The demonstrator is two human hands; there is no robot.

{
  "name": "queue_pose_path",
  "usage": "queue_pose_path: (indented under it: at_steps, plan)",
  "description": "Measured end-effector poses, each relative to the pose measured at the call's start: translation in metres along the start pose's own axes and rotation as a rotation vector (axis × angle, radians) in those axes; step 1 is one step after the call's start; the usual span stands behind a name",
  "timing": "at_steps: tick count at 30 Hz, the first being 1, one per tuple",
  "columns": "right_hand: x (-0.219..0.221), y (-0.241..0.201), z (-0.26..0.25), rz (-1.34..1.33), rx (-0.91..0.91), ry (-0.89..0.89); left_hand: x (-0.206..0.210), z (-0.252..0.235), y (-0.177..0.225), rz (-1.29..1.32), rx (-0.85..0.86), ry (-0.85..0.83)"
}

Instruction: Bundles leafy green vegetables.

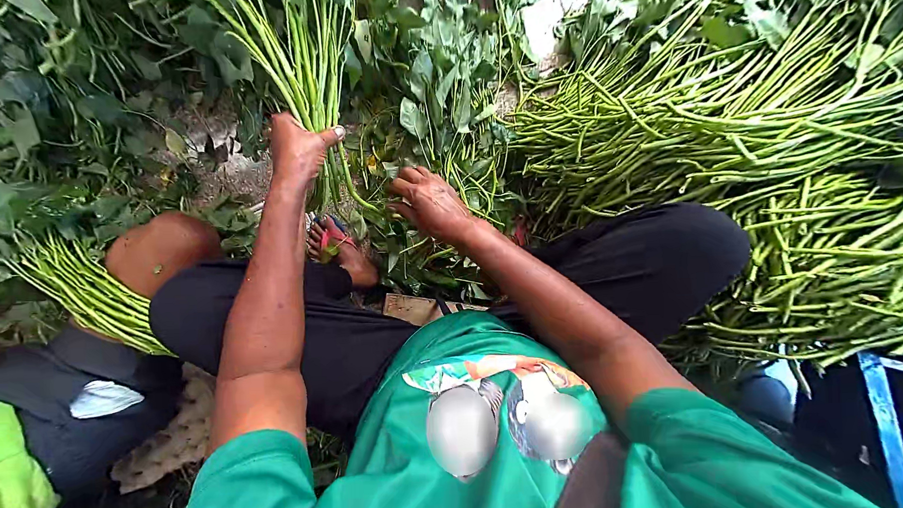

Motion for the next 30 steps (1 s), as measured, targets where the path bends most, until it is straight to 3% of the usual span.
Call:
queue_pose_path:
  at_steps: [3, 6, 11, 14, 17, 19, 24, 30]
  plan:
    - [0.013, -0.003, -0.008, 0.087, -0.202, -0.005, 0.003, 0.002, 0.001, 0.260, 0.068, -0.059]
    - [0.024, -0.007, 0.012, 0.105, -0.387, 0.166, 0.000, 0.006, 0.002, 0.459, 0.036, -0.055]
    - [0.034, -0.019, 0.058, 0.030, -0.536, 0.221, -0.020, -0.003, -0.013, 0.460, -0.038, 0.091]
    - [0.017, -0.029, 0.041, -0.015, -0.341, 0.282, -0.010, 0.002, -0.009, 0.425, -0.040, 0.113]
    - [0.007, -0.019, -0.001, 0.002, -0.003, 0.225, 0.007, 0.012, -0.002, 0.442, -0.032, 0.099]
    - [0.009, -0.015, -0.020, -0.076, 0.126, 0.174, 0.013, 0.020, 0.003, 0.471, -0.030, 0.073]
    - [0.023, -0.020, -0.024, -0.062, 0.058, 0.376, 0.011, 0.028, 0.004, 0.563, -0.028, 0.047]
    - [0.036, -0.025, 0.017, -0.119, 0.105, 0.112, -0.022, 0.010, -0.013, 0.561, -0.038, 0.124]
Point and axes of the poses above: each hand's wrist, its own z-axis away from the middle knuckle, its own x-axis out of the palm, y = z × x, the point moved 4 cm from there along -z, towards the middle knuckle, and after that the axes turned 10 degrees about -z, right-handed, at the moved point
